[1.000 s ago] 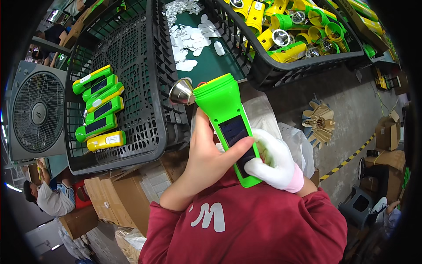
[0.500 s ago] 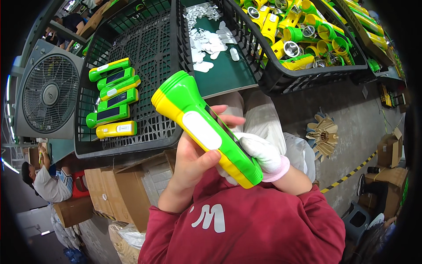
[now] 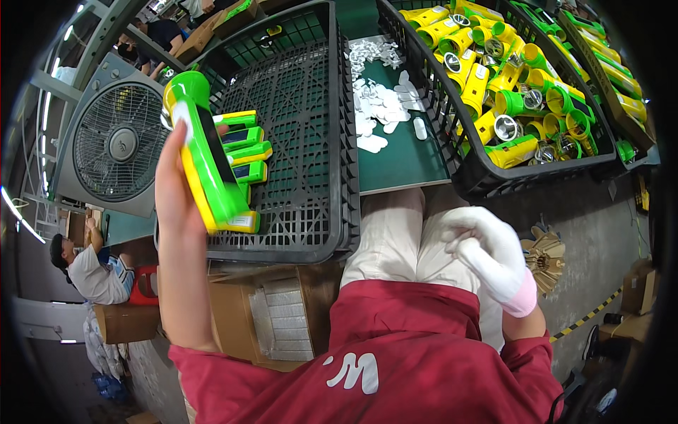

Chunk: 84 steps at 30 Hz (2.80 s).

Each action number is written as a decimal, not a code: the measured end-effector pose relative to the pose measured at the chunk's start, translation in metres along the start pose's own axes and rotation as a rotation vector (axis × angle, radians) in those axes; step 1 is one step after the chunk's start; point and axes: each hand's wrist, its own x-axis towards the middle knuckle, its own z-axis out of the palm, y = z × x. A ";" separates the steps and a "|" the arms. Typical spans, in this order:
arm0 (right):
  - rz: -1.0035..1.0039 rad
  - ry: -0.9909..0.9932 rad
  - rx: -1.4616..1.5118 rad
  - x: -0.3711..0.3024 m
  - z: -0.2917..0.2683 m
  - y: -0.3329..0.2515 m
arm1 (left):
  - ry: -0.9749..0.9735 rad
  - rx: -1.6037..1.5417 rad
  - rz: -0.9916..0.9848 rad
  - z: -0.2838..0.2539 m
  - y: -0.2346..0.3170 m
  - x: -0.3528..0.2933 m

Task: The person assembles flashlights by fitting switch components into flashlight bodies by hand and placing the assembled flashlights into a plastic crate.

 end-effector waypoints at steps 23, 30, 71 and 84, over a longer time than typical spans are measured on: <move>-0.130 -0.141 -0.290 0.081 0.063 0.034 | 0.845 1.752 -0.243 -0.141 -0.054 0.310; -0.109 -0.105 -0.258 0.077 0.054 0.041 | -0.159 2.215 0.107 -0.108 -0.038 0.275; -0.123 -0.086 -0.236 0.063 0.046 0.048 | -0.533 1.836 0.588 -0.093 -0.043 0.205; -0.989 0.264 -0.310 0.115 0.073 -0.020 | -0.861 1.216 0.993 0.059 -0.008 0.012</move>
